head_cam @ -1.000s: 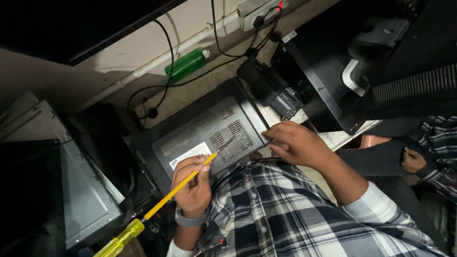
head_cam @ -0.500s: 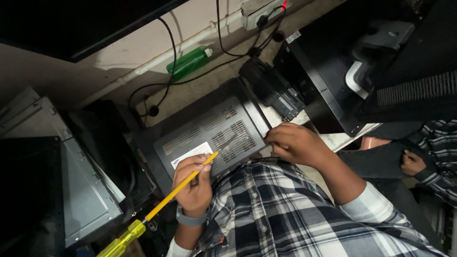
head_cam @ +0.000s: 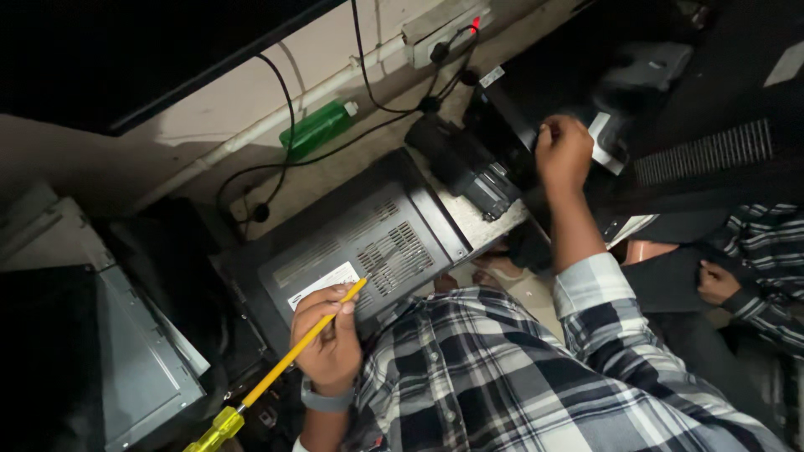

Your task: The person uses a yellow screwdriver to remove screws from a small black electronic component, then flips a printer over to access its underside and continues unscrewing parts. The person handles the component and printer repeatedly while working in a cluttered electronics workspace.

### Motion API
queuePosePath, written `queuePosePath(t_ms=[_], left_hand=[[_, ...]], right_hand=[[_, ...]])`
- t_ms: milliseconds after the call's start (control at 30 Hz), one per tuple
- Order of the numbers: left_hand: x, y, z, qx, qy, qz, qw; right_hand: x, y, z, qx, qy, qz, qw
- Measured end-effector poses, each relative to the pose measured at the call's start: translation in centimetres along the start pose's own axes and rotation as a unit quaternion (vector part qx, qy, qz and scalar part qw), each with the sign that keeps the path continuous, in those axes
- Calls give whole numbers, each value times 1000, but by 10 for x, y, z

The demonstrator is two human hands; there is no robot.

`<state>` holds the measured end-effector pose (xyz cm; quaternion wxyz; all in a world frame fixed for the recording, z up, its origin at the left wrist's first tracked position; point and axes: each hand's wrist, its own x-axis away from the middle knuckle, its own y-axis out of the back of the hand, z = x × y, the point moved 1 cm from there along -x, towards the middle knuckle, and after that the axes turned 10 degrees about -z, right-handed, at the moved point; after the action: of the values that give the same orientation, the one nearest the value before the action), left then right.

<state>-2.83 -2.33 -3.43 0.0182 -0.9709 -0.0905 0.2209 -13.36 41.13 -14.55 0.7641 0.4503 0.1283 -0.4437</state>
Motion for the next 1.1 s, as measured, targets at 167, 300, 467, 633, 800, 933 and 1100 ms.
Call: queuePosePath(t_ms=[167, 300, 467, 633, 800, 933, 1100], left_hand=[[3, 0, 0, -12, 0, 3, 1000], [4, -1, -2, 36, 14, 26, 999], [21, -1, -14, 119, 23, 63, 991], [26, -19, -20, -46, 102, 161, 981], [4, -63, -34, -181, -2, 216, 959], [-5, -101, -47, -199, -4, 260, 945], [-13, -122, -53, -247, 18, 278, 928]], right_hand=[[3, -7, -19, -2, 13, -12, 1000], [27, 8, -15, -133, -59, -50, 988], [85, 46, 31, -300, -205, 111, 925], [89, 94, 88, -402, -206, 244, 858], [47, 135, 128, -521, -146, 379, 751], [33, 141, 146, -539, -100, 406, 731], [41, 119, 148, -588, -195, 373, 690]])
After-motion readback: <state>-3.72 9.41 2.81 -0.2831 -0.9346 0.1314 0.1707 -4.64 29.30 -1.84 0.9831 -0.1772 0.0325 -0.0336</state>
